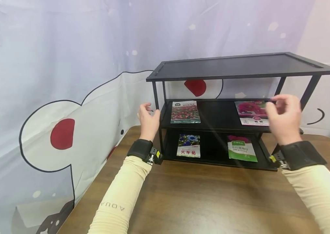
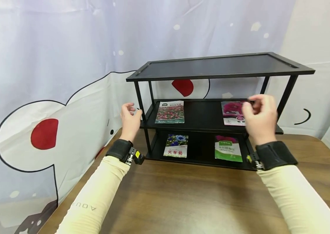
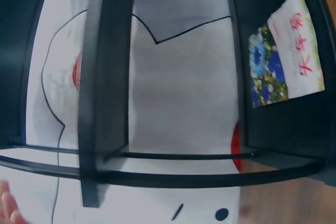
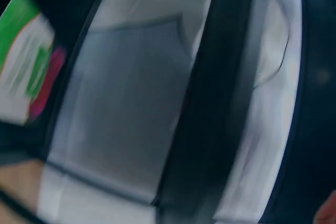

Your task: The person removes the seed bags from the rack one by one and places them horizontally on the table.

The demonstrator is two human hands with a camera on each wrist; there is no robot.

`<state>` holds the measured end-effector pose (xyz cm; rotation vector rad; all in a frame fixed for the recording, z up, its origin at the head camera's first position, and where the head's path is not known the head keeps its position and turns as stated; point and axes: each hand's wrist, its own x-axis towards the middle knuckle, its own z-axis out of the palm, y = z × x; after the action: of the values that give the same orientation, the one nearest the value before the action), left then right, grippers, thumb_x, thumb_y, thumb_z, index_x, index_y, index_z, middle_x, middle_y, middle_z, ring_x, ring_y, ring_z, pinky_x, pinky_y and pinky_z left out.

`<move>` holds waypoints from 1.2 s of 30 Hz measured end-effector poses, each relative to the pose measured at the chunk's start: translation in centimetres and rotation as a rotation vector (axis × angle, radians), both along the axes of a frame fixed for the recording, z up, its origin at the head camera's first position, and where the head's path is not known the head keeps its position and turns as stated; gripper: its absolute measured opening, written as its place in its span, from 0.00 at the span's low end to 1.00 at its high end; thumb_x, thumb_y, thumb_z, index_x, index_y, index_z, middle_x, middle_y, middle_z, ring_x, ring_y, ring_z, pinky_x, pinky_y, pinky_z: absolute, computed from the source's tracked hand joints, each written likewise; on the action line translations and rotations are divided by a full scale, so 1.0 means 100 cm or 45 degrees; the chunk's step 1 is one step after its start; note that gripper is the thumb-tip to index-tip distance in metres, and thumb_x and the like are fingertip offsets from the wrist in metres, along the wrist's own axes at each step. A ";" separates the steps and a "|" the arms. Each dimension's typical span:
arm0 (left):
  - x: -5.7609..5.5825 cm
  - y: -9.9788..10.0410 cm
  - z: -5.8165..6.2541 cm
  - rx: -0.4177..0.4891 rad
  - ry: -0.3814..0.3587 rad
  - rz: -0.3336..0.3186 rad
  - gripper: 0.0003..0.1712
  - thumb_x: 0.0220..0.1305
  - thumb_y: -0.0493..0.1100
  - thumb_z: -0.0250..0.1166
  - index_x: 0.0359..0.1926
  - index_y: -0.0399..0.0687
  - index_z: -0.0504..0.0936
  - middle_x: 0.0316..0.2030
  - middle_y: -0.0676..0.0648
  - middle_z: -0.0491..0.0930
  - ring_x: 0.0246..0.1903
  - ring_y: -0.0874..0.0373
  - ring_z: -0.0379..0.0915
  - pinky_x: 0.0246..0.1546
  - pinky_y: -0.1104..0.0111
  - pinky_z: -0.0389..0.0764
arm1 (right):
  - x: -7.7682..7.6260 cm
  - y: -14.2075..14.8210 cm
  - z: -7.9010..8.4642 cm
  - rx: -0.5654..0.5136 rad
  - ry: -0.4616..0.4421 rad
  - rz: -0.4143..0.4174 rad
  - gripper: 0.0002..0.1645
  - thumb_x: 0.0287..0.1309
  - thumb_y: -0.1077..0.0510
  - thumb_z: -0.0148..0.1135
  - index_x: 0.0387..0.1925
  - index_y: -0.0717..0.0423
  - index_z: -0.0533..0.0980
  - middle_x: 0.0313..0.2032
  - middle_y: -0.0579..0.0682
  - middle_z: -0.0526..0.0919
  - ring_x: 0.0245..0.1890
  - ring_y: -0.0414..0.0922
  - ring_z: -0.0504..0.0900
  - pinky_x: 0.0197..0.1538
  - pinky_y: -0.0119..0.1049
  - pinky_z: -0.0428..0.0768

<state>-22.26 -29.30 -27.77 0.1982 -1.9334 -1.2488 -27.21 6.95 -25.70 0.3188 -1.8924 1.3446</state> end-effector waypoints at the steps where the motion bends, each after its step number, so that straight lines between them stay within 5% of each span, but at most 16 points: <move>1: -0.001 0.001 0.003 0.014 -0.039 -0.049 0.21 0.57 0.37 0.56 0.52 0.40 0.65 0.39 0.44 0.66 0.42 0.51 0.61 0.41 0.64 0.64 | 0.001 -0.010 0.003 0.048 -0.033 0.040 0.08 0.54 0.61 0.54 0.36 0.47 0.73 0.31 0.37 0.63 0.29 0.33 0.64 0.37 0.27 0.59; 6: -0.007 0.003 0.009 0.075 -0.251 -0.297 0.17 0.61 0.39 0.54 0.52 0.40 0.71 0.41 0.43 0.75 0.39 0.52 0.73 0.38 0.64 0.72 | -0.003 -0.057 0.013 0.289 -0.120 0.215 0.17 0.57 0.57 0.53 0.45 0.65 0.72 0.35 0.49 0.68 0.33 0.41 0.66 0.39 0.32 0.62; 11: -0.017 0.002 0.009 0.138 -0.366 -0.401 0.19 0.63 0.41 0.53 0.53 0.40 0.73 0.46 0.42 0.77 0.43 0.52 0.75 0.41 0.62 0.76 | -0.012 -0.097 0.014 0.465 -0.213 0.415 0.19 0.60 0.55 0.52 0.47 0.65 0.73 0.38 0.58 0.72 0.37 0.49 0.70 0.42 0.41 0.66; 19: -0.029 0.012 0.013 -0.094 -0.535 -0.394 0.23 0.66 0.43 0.50 0.60 0.41 0.70 0.54 0.40 0.72 0.53 0.49 0.68 0.53 0.59 0.68 | -0.026 -0.125 0.008 0.649 -0.525 0.587 0.28 0.65 0.48 0.47 0.61 0.61 0.67 0.57 0.61 0.69 0.56 0.57 0.69 0.54 0.51 0.68; 24: -0.034 0.021 0.014 -0.195 -0.624 -0.391 0.24 0.68 0.44 0.50 0.63 0.42 0.66 0.58 0.42 0.70 0.57 0.50 0.65 0.56 0.61 0.66 | -0.032 -0.137 0.001 0.716 -0.623 0.599 0.29 0.65 0.50 0.47 0.62 0.61 0.65 0.60 0.62 0.68 0.58 0.57 0.67 0.56 0.52 0.66; 28: -0.044 0.026 0.009 -0.278 -0.685 -0.372 0.26 0.67 0.44 0.51 0.65 0.44 0.64 0.60 0.43 0.68 0.59 0.51 0.63 0.57 0.62 0.65 | -0.035 -0.142 -0.004 0.776 -0.674 0.590 0.30 0.65 0.51 0.46 0.63 0.62 0.63 0.52 0.63 0.72 0.41 0.54 0.73 0.45 0.47 0.68; 31: -0.049 0.030 0.009 -0.368 -0.757 -0.325 0.28 0.66 0.44 0.50 0.67 0.45 0.61 0.62 0.44 0.66 0.60 0.52 0.62 0.58 0.62 0.64 | -0.037 -0.145 -0.007 0.819 -0.688 0.570 0.30 0.65 0.51 0.46 0.64 0.63 0.63 0.48 0.61 0.74 0.26 0.49 0.66 0.35 0.43 0.64; 36: -0.047 0.039 0.011 -0.558 -0.878 -0.225 0.31 0.68 0.44 0.48 0.70 0.46 0.54 0.63 0.41 0.65 0.60 0.48 0.62 0.57 0.60 0.65 | -0.040 -0.152 -0.011 0.874 -0.678 0.526 0.31 0.64 0.52 0.46 0.63 0.66 0.62 0.40 0.62 0.76 0.20 0.46 0.62 0.31 0.41 0.63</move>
<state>-27.00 -25.41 -26.63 0.2548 -2.8205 -0.8860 -31.21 -8.22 -26.79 0.7879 -2.8414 1.0394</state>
